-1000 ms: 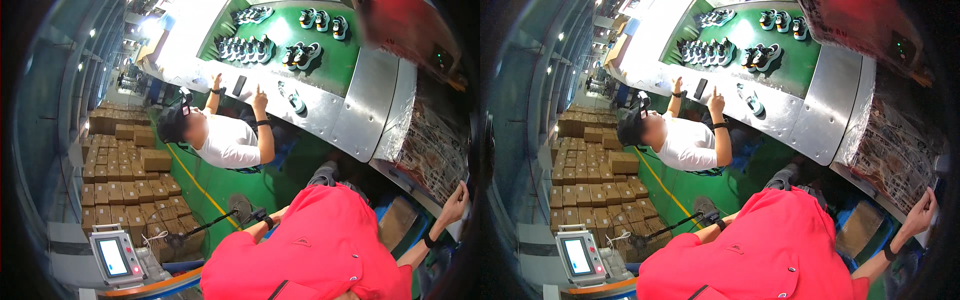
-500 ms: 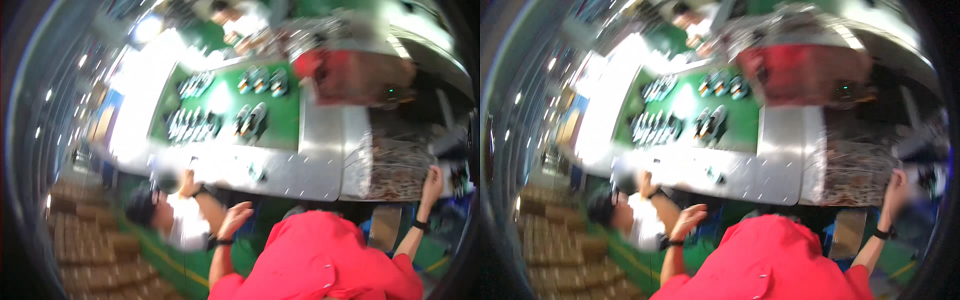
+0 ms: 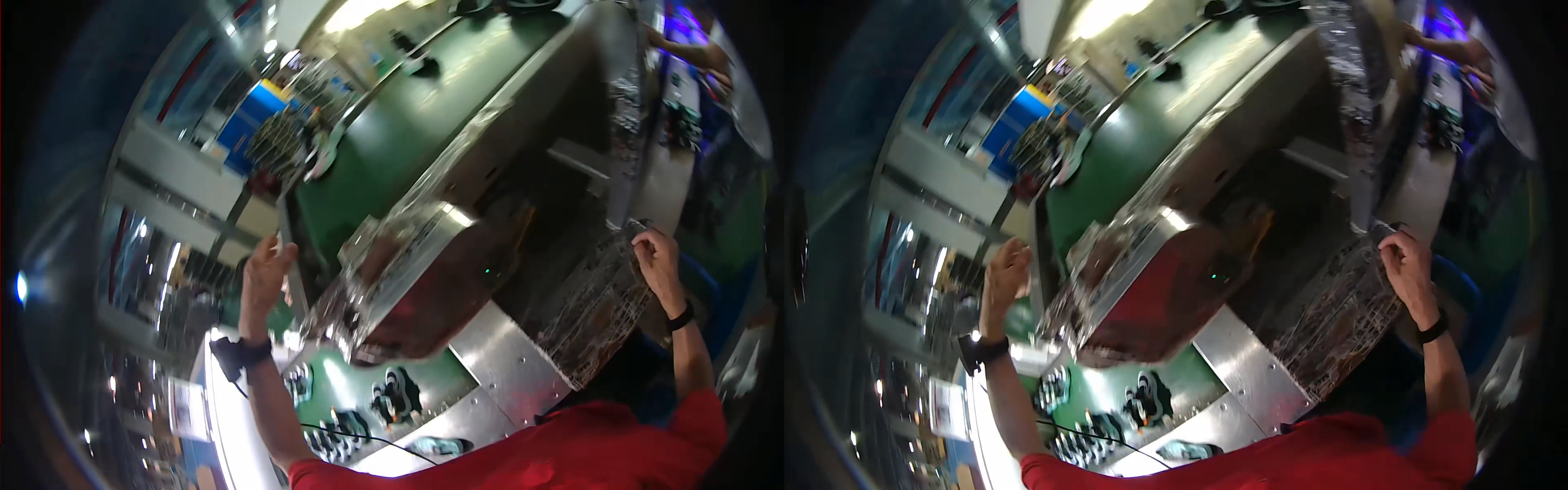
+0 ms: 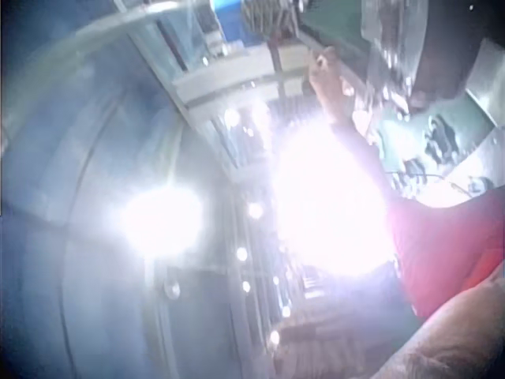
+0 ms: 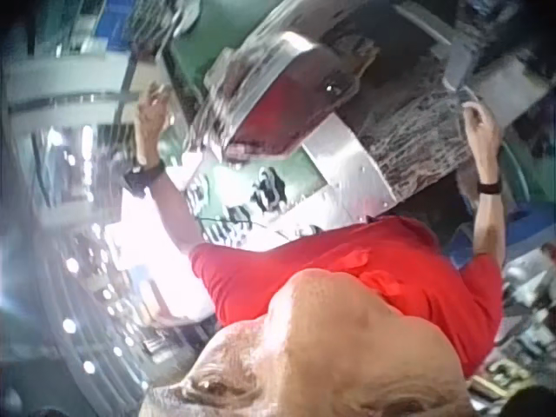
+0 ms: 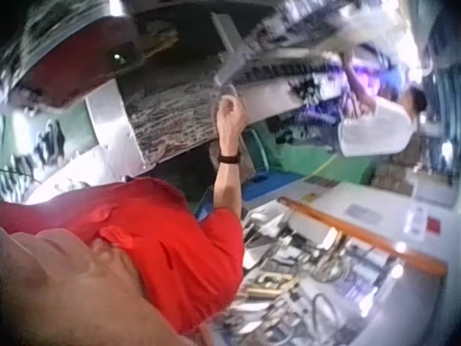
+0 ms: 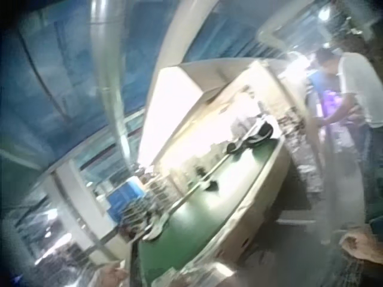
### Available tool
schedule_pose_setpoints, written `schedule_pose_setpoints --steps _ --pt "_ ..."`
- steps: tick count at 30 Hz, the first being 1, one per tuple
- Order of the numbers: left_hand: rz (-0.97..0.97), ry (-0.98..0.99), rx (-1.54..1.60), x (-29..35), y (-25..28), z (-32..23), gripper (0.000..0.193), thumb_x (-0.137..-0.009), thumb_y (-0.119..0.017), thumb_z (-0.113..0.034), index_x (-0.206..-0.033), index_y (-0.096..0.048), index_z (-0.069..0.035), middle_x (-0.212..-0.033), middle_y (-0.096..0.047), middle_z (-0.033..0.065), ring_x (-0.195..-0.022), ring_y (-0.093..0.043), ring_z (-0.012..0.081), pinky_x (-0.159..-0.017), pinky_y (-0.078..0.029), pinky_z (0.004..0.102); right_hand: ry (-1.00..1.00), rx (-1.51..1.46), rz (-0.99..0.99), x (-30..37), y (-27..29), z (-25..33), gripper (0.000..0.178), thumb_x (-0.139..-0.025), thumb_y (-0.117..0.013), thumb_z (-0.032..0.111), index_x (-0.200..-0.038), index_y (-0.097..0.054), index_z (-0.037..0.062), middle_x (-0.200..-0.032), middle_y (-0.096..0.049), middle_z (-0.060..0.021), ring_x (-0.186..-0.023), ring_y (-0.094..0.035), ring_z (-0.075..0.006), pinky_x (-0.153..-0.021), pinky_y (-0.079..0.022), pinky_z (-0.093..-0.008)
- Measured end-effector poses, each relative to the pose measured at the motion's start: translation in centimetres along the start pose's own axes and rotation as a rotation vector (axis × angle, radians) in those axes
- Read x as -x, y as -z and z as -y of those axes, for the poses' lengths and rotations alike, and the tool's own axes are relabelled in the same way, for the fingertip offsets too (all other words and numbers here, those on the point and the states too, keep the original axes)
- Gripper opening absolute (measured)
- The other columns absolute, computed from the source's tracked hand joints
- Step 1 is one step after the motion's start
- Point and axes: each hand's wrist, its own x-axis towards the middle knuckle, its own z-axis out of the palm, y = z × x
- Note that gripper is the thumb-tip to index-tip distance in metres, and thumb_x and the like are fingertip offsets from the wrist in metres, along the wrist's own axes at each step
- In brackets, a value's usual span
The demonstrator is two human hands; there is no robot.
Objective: Transferring shoes from a manufacturing machine to a conveyor belt on a production line.
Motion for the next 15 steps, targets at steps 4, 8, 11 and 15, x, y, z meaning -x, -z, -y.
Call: schedule_pose_setpoints --steps 4,8,11,15 --pt "0.016 -0.056 -0.211 -15.4 -3.5 4.7 0.087 -0.082 -0.067 -0.059 -0.130 -0.047 0.011 -0.125 -0.056 0.0317 -0.119 -0.056 0.0369 -0.096 -0.044 0.0405 0.040 -0.024 -0.050 -0.5 0.2 2.1 0.006 -0.080 -0.062 -0.004 -0.080 -0.063 0.0021 -0.071 -0.053 -0.0091 -0.058 -0.056 -0.0185 -0.050 -0.040 -0.0307" --pt "0.231 -0.009 -0.140 -23.1 -6.3 2.1 0.068 -0.089 -0.064 -0.044 -0.136 -0.046 0.002 -0.131 -0.055 0.0179 -0.110 -0.058 0.0320 -0.093 -0.047 0.0411 0.043 0.078 -0.033 -0.9 0.5 1.7 0.007 -0.074 -0.065 -0.001 -0.078 -0.064 0.0054 -0.071 -0.057 -0.0094 -0.060 -0.057 -0.0254 -0.052 -0.044 -0.0362" --pt "0.013 -0.089 -0.245 -28.2 -9.6 7.2 0.084 -0.084 -0.068 -0.053 -0.139 -0.042 0.004 -0.140 -0.046 0.0241 -0.116 -0.055 0.0348 -0.098 -0.044 0.0419 0.057 0.080 -0.069 -1.0 1.0 2.3 0.007 -0.075 -0.066 0.001 -0.077 -0.064 0.0072 -0.070 -0.056 -0.0080 -0.063 -0.058 -0.0277 -0.053 -0.044 -0.0379" --pt "-0.075 -0.207 -0.141 -32.6 -12.4 14.5 0.073 -0.080 -0.074 -0.044 -0.127 -0.048 0.007 -0.123 -0.055 0.0198 -0.108 -0.056 0.0298 -0.093 -0.045 0.0385 0.098 0.130 -0.058 -1.0 0.4 1.2 0.009 -0.074 -0.069 0.004 -0.076 -0.062 0.0090 -0.069 -0.056 -0.0062 -0.062 -0.057 -0.0263 -0.055 -0.043 -0.0370"
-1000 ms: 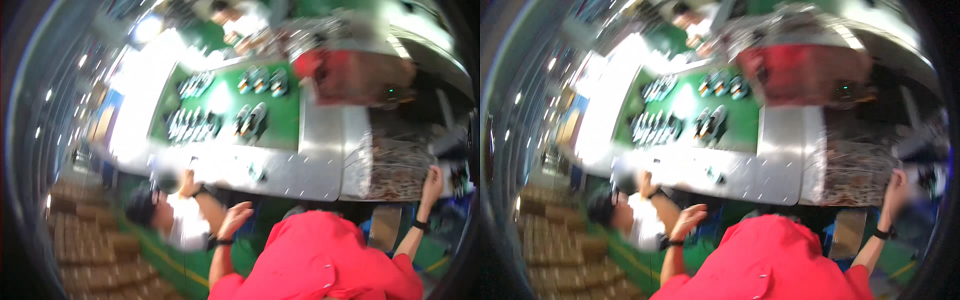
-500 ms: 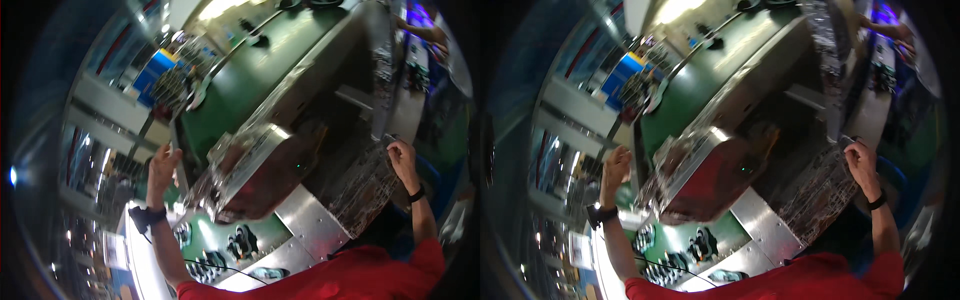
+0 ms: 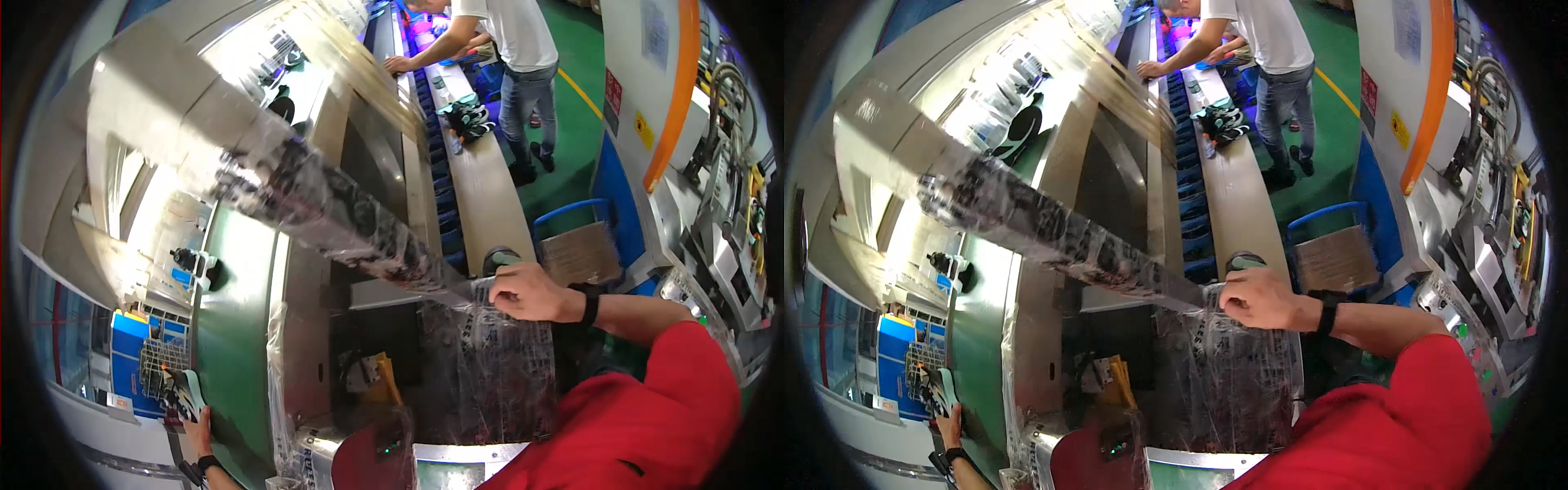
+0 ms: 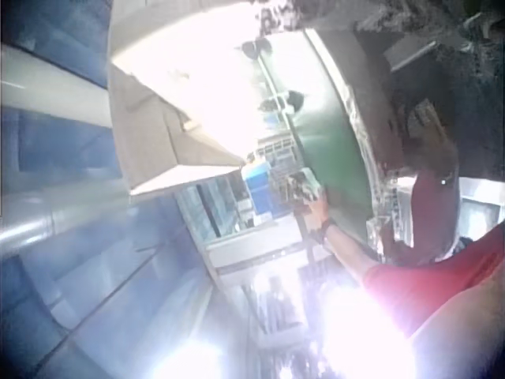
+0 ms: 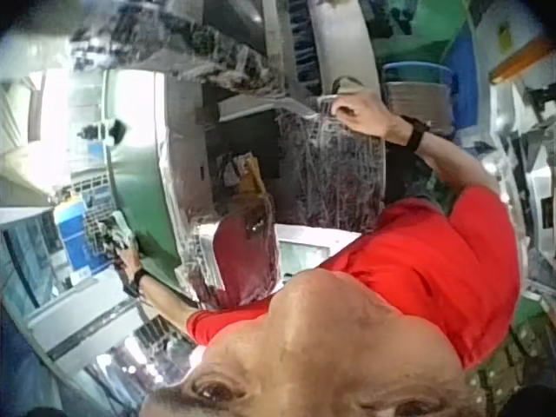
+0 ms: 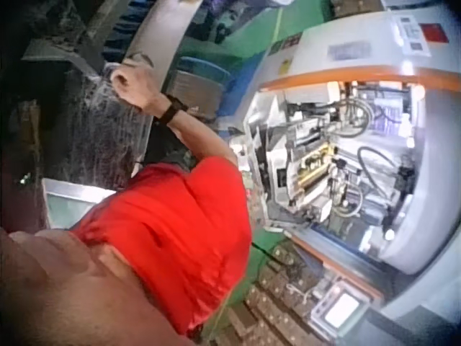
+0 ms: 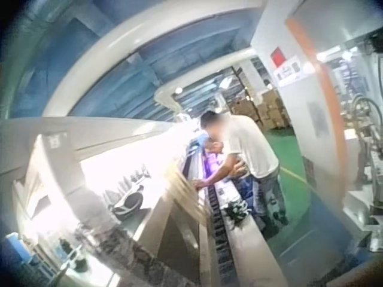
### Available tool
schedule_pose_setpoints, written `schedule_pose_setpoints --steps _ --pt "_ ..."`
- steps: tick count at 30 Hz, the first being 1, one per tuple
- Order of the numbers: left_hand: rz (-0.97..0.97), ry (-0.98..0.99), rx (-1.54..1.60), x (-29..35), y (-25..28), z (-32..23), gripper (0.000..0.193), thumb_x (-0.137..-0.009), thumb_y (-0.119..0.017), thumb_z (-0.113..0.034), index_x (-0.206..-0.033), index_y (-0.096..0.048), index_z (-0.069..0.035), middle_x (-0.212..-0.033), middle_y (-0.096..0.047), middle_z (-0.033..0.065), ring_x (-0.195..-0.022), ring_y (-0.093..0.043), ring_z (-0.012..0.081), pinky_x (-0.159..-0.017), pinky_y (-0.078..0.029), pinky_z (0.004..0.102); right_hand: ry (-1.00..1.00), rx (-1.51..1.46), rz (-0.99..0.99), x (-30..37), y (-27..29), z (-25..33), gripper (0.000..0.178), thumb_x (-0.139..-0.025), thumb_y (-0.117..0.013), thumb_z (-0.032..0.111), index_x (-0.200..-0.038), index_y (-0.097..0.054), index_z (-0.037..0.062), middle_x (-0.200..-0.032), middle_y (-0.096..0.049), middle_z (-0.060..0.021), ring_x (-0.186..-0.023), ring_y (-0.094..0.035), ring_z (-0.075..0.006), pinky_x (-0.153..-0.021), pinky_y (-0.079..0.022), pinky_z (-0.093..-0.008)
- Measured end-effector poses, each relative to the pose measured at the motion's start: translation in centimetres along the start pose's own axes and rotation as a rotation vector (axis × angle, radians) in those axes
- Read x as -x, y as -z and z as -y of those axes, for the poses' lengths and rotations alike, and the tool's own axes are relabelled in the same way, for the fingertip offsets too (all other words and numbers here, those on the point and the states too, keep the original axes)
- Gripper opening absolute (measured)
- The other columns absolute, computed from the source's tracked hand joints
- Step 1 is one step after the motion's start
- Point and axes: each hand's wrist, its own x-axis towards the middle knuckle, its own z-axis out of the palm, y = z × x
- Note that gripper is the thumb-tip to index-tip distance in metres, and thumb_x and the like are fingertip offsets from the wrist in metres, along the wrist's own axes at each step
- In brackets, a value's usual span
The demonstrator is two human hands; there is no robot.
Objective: Transferring shoes from a manufacturing machine to a conveyor belt on a production line.
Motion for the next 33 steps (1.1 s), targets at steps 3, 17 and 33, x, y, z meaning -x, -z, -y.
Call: schedule_pose_setpoints --steps 3,17,33 --pt "0.018 -0.016 0.096 1.6 0.7 -1.8 0.072 -0.078 -0.075 -0.036 -0.125 -0.047 0.011 -0.120 -0.058 0.0217 -0.108 -0.055 0.0318 -0.095 -0.042 0.0394 0.010 0.020 -0.017 0.2 0.2 -0.1 0.010 -0.073 -0.069 0.004 -0.075 -0.061 0.0093 -0.068 -0.055 -0.0063 -0.062 -0.058 -0.0264 -0.055 -0.043 -0.0380" --pt "-0.034 -0.620 -0.526 29.1 15.3 -44.0 0.087 -0.071 -0.083 -0.040 -0.136 -0.044 0.003 -0.132 -0.052 0.0205 -0.122 -0.052 0.0312 -0.100 -0.045 0.0383 0.048 -0.479 0.059 1.0 1.7 -0.2 0.069 -0.077 -0.076 0.043 -0.131 -0.048 0.0107 -0.115 -0.062 -0.0111 -0.103 -0.061 -0.0298 -0.088 -0.048 -0.0423" --pt "0.060 -0.287 0.451 42.2 -8.8 -50.1 0.074 -0.084 -0.067 -0.015 -0.146 -0.029 -0.001 -0.150 -0.029 0.0264 -0.137 -0.033 0.0425 -0.111 -0.028 0.0539 0.062 -0.295 0.557 2.1 8.3 7.4 0.083 -0.066 -0.080 0.016 -0.136 -0.039 0.0043 -0.099 -0.065 -0.0236 -0.094 -0.064 -0.0408 -0.083 -0.050 -0.0453"
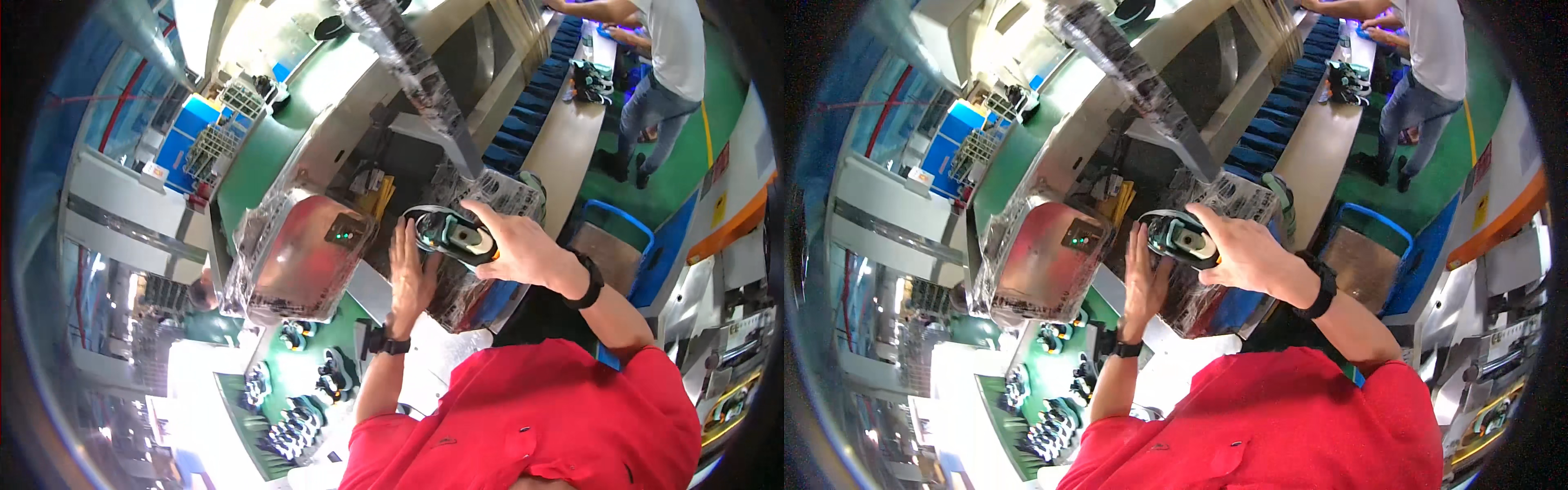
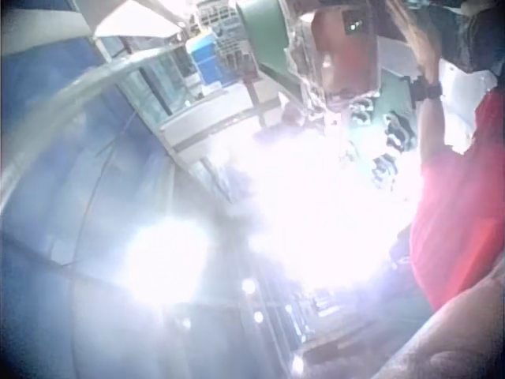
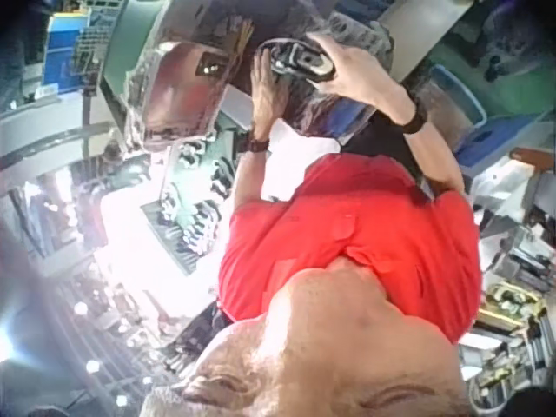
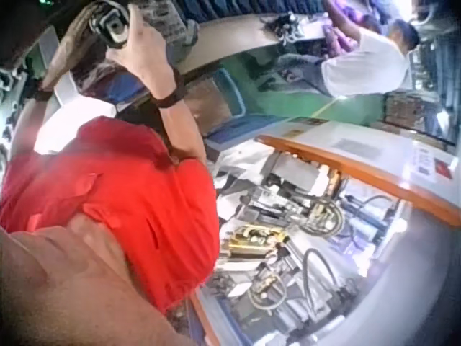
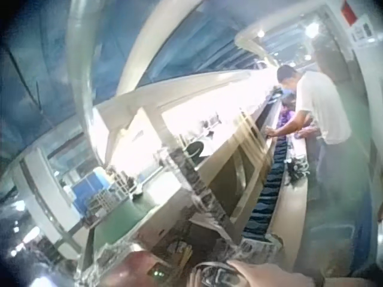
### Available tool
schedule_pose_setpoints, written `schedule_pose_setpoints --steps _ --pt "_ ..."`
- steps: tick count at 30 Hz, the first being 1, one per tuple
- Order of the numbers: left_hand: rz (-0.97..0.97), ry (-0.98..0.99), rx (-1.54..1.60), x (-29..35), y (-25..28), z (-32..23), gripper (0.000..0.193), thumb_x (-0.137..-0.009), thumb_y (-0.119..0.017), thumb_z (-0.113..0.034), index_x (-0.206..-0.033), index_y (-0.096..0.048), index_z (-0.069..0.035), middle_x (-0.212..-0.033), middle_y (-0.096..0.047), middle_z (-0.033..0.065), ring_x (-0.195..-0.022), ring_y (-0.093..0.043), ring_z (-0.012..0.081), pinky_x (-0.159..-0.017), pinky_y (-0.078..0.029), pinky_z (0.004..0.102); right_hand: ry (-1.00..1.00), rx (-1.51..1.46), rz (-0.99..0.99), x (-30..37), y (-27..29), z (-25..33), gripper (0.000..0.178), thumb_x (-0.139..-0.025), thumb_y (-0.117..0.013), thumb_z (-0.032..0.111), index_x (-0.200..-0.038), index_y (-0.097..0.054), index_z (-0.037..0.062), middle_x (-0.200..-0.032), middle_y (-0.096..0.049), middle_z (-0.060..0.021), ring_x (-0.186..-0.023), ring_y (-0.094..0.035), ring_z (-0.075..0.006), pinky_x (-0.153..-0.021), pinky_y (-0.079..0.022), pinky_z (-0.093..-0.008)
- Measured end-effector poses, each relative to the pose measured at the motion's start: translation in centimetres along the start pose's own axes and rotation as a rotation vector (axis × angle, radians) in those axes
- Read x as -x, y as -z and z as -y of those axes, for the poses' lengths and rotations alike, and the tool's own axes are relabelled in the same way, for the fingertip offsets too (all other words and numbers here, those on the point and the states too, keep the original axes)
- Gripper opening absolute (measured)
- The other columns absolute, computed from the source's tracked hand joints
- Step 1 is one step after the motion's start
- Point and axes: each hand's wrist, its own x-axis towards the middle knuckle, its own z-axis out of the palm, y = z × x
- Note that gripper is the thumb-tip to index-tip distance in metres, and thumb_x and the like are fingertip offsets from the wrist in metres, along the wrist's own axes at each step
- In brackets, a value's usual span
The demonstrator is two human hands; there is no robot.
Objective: Transferring shoes from a manufacturing machine to a conveyor belt on a production line.
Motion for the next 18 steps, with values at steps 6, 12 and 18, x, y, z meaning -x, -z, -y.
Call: schedule_pose_setpoints --steps 6,12,18 --pt "0.052 0.070 -0.048 0.9 -0.4 -0.1 0.091 -0.082 -0.070 -0.027 -0.150 -0.015 -0.001 -0.156 -0.017 0.0239 -0.141 -0.026 0.0409 -0.113 -0.024 0.0547 -0.175 0.424 0.216 -6.2 -2.5 3.2 0.075 -0.066 -0.078 0.025 -0.128 -0.046 0.0007 -0.090 -0.066 -0.0251 -0.090 -0.065 -0.0418 -0.082 -0.051 -0.0466" --pt "-0.045 0.038 0.033 1.4 -0.4 0.5 0.092 -0.078 -0.073 -0.024 -0.148 -0.019 0.002 -0.154 -0.022 0.0252 -0.135 -0.036 0.0430 -0.110 -0.028 0.0573 -0.264 0.535 0.123 -6.4 -4.6 3.8 0.064 -0.065 -0.077 0.024 -0.121 -0.051 0.0071 -0.088 -0.067 -0.0231 -0.085 -0.065 -0.0412 -0.080 -0.051 -0.0474" --pt "-0.174 -0.013 0.169 1.7 -0.2 1.5 0.062 -0.085 -0.068 -0.021 -0.137 -0.044 0.003 -0.144 -0.040 0.0259 -0.131 -0.039 0.0465 -0.111 -0.027 0.0553 -0.204 0.541 0.046 -6.7 -5.0 3.0 0.061 -0.068 -0.077 0.025 -0.121 -0.052 0.0072 -0.085 -0.067 -0.0213 -0.083 -0.066 -0.0412 -0.077 -0.051 -0.0478"
